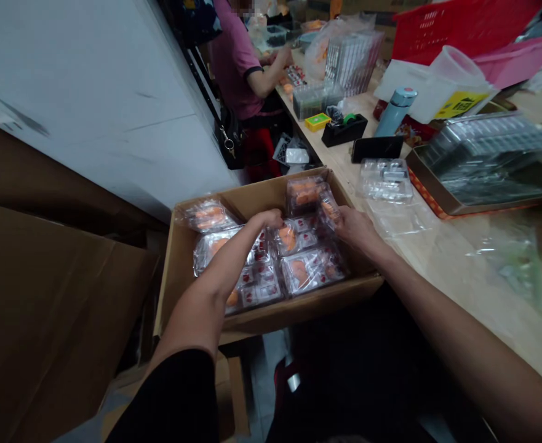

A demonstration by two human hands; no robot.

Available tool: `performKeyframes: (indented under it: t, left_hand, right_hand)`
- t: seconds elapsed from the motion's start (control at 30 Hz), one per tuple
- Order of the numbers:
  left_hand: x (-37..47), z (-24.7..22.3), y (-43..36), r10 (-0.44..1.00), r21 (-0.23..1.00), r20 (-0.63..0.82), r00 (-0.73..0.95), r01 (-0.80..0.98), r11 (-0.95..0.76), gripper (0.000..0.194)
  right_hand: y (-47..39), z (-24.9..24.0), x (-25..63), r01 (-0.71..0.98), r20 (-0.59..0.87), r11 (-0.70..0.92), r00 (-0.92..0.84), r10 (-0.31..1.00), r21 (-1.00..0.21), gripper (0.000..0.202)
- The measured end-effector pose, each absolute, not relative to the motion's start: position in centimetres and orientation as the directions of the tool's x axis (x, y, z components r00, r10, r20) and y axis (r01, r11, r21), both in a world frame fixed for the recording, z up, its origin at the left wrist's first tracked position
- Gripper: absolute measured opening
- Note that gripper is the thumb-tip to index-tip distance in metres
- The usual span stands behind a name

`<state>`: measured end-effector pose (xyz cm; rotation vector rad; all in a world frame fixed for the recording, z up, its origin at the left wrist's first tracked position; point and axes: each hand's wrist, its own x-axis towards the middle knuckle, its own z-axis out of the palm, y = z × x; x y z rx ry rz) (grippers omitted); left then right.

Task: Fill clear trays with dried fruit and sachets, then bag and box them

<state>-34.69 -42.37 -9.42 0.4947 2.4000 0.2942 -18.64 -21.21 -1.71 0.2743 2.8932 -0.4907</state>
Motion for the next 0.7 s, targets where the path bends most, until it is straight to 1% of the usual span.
performKeyframes:
  t: [0.07,0.1,0.23,0.3,0.37,0.4,0.43,0.5,0.53,0.57,0.6,0.63,0.67,0.7]
  left_hand:
    - [-35.0,-8.4,-41.9,0.431,0.373,-0.577,-0.694,0.246,0.895,0.007]
    - [-35.2,-7.8,-41.6,0.440,0.403,-0.574,-0.691,0.229,0.886,0.006]
    - [-35.1,-5.9,-40.3,0.470,0.522,-0.563,-0.679,0.149,0.840,0.012]
    - [-34.6,-5.3,-39.7,0.476,0.584,-0.563,-0.676,0.084,0.808,0.010]
    - [-33.7,-4.9,-39.0,0.483,0.695,-0.554,-0.679,-0.057,0.717,0.010]
    - [-33.1,-4.7,-38.7,0.495,0.758,-0.544,-0.677,-0.144,0.636,0.011]
    - [-32.5,-4.4,-38.3,0.515,0.809,-0.534,-0.671,-0.229,0.542,0.012]
    - [-31.4,-3.8,-37.5,0.574,0.860,-0.508,-0.642,-0.345,0.376,0.019]
    - [-30.9,-3.4,-37.2,0.600,0.868,-0.495,-0.628,-0.380,0.319,0.023]
    - [-30.4,-3.0,-36.8,0.616,0.871,-0.485,-0.621,-0.403,0.280,0.027]
    - [-30.1,-2.7,-36.6,0.621,0.872,-0.480,-0.620,-0.412,0.263,0.030]
    - [-30.0,-2.4,-36.5,0.610,0.875,-0.479,-0.631,-0.399,0.275,0.032]
    - [-30.0,-2.3,-36.6,0.587,0.876,-0.483,-0.650,-0.348,0.334,0.034]
    - [-30.3,-2.3,-36.9,0.553,0.860,-0.490,-0.673,-0.270,0.433,0.036]
  right_hand:
    - [-21.1,-2.1,-18.6,0.217,-0.209,0.924,-0.966,0.156,-0.315,0.033]
    - [-21.1,-2.3,-18.7,0.219,-0.202,0.921,-0.966,0.159,-0.323,0.033]
    - [-21.4,-2.5,-18.8,0.232,-0.204,0.903,-0.965,0.166,-0.362,0.032]
    - [-21.8,-2.2,-18.7,0.245,-0.220,0.887,-0.961,0.168,-0.391,0.033]
    - [-22.3,-1.5,-18.5,0.257,-0.269,0.856,-0.952,0.144,-0.449,0.036]
    - [-22.7,-1.2,-18.4,0.255,-0.301,0.836,-0.947,0.114,-0.486,0.040]
    - [-23.0,-0.9,-18.3,0.249,-0.333,0.817,-0.940,0.074,-0.520,0.046]
    - [-23.7,-0.6,-18.1,0.234,-0.381,0.796,-0.925,0.004,-0.558,0.065]
    - [-24.0,-0.7,-18.1,0.230,-0.388,0.800,-0.922,-0.004,-0.554,0.074]
    - [-24.3,-0.8,-18.2,0.236,-0.381,0.812,-0.924,0.019,-0.533,0.078]
    - [-24.4,-1.0,-18.3,0.256,-0.366,0.827,-0.928,0.067,-0.500,0.078]
    - [-24.4,-1.3,-18.5,0.285,-0.344,0.842,-0.930,0.128,-0.458,0.074]
    - [-24.3,-1.6,-18.7,0.314,-0.320,0.855,-0.929,0.186,-0.413,0.068]
    - [-24.1,-1.9,-19.0,0.338,-0.302,0.866,-0.924,0.233,-0.369,0.062]
